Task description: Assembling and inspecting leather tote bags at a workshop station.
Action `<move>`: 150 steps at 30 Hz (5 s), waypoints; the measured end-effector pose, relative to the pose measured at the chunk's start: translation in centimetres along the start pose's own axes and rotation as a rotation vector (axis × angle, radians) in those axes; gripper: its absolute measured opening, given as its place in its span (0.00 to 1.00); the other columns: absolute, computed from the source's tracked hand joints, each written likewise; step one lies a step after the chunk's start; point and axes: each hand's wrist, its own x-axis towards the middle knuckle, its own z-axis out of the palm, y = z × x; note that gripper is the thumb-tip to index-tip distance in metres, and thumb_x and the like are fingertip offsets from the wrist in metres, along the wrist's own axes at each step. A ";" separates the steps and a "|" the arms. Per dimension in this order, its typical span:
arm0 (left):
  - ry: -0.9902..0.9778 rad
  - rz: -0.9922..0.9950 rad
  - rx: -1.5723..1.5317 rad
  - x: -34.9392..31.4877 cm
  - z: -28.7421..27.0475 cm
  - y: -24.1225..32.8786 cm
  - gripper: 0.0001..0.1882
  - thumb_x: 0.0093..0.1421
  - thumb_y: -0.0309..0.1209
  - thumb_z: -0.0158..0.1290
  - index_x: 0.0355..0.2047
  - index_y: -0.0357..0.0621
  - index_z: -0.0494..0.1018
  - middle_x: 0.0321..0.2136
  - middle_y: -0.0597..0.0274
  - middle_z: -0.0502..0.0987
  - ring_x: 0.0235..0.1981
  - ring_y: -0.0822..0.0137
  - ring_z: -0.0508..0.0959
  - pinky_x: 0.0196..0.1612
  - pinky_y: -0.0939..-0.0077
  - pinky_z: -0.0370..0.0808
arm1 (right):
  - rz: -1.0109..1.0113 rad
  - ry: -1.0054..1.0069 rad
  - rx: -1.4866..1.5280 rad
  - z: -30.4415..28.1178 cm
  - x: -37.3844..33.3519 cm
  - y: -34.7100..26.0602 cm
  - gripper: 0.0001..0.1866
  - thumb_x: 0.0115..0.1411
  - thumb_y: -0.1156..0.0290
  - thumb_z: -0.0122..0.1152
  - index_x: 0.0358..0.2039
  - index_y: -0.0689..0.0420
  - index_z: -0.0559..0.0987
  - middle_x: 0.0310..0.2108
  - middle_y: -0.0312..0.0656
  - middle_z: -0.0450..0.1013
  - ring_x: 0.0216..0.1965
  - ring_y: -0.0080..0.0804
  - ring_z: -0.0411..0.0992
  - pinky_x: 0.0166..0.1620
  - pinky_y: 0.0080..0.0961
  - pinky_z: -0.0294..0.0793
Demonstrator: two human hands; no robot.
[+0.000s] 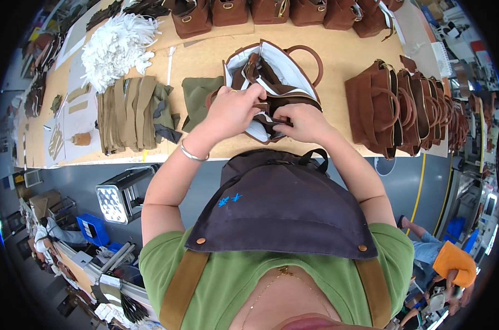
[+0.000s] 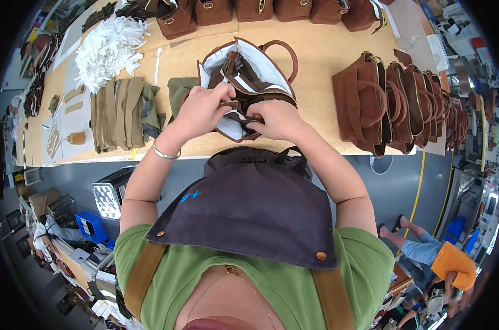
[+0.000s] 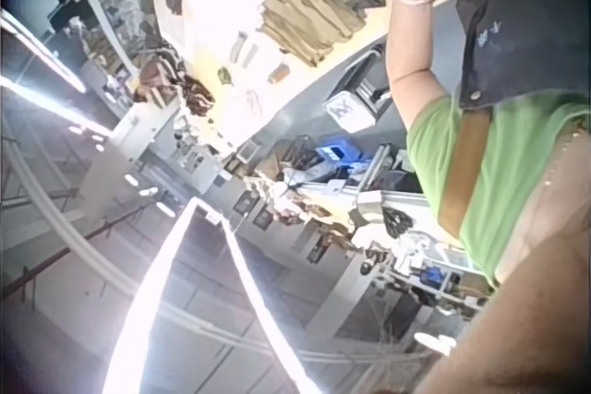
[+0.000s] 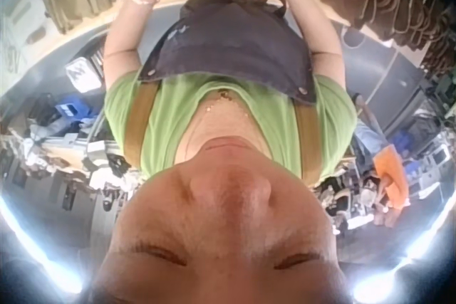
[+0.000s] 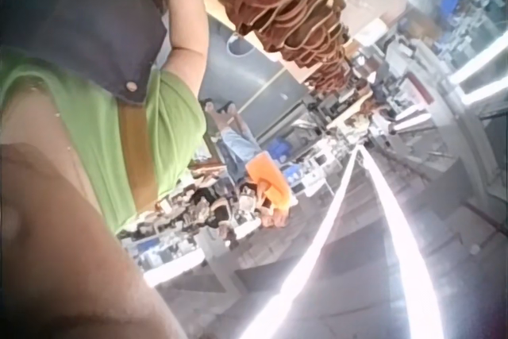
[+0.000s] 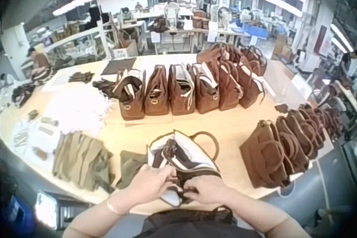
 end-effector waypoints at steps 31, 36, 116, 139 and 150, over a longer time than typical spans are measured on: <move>0.061 0.337 0.171 1.8 -7.1 2.8 0.11 0.48 0.41 0.66 0.27 0.50 0.81 0.36 0.68 0.75 0.42 0.63 0.73 0.52 0.63 0.55 | -0.385 -0.062 0.282 -9.2 1.7 -2.2 0.07 0.58 0.76 0.60 0.36 0.59 0.83 0.33 0.42 0.77 0.36 0.38 0.76 0.42 0.31 0.73; 0.077 0.335 0.158 1.8 -7.0 2.4 0.12 0.48 0.41 0.66 0.28 0.48 0.80 0.36 0.67 0.75 0.42 0.63 0.73 0.53 0.63 0.55 | -0.369 -0.055 0.331 -9.1 1.6 -2.4 0.07 0.58 0.76 0.59 0.37 0.60 0.82 0.34 0.43 0.77 0.38 0.38 0.76 0.43 0.31 0.73; 0.171 0.248 0.050 2.4 -5.9 2.9 0.09 0.56 0.36 0.61 0.24 0.48 0.75 0.23 0.67 0.77 0.28 0.64 0.75 0.48 0.66 0.55 | -0.415 0.263 0.379 -7.1 1.3 -2.2 0.01 0.56 0.78 0.60 0.29 0.61 0.78 0.22 0.37 0.69 0.22 0.26 0.64 0.27 0.24 0.63; 0.224 0.186 -0.031 1.4 -4.9 3.1 0.03 0.56 0.30 0.60 0.32 0.49 0.80 0.26 0.70 0.74 0.33 0.69 0.73 0.54 0.64 0.53 | -0.115 0.275 0.395 -6.2 0.1 -3.8 0.11 0.49 0.65 0.75 0.26 0.58 0.83 0.20 0.33 0.75 0.19 0.17 0.69 0.24 0.19 0.67; 0.322 0.164 -0.044 1.1 -3.1 3.3 0.04 0.57 0.28 0.57 0.33 0.46 0.77 0.29 0.66 0.73 0.38 0.64 0.73 0.51 0.66 0.55 | -0.360 0.404 0.182 -5.3 0.7 -2.9 0.08 0.46 0.68 0.75 0.22 0.54 0.82 0.17 0.36 0.72 0.21 0.32 0.69 0.35 0.27 0.70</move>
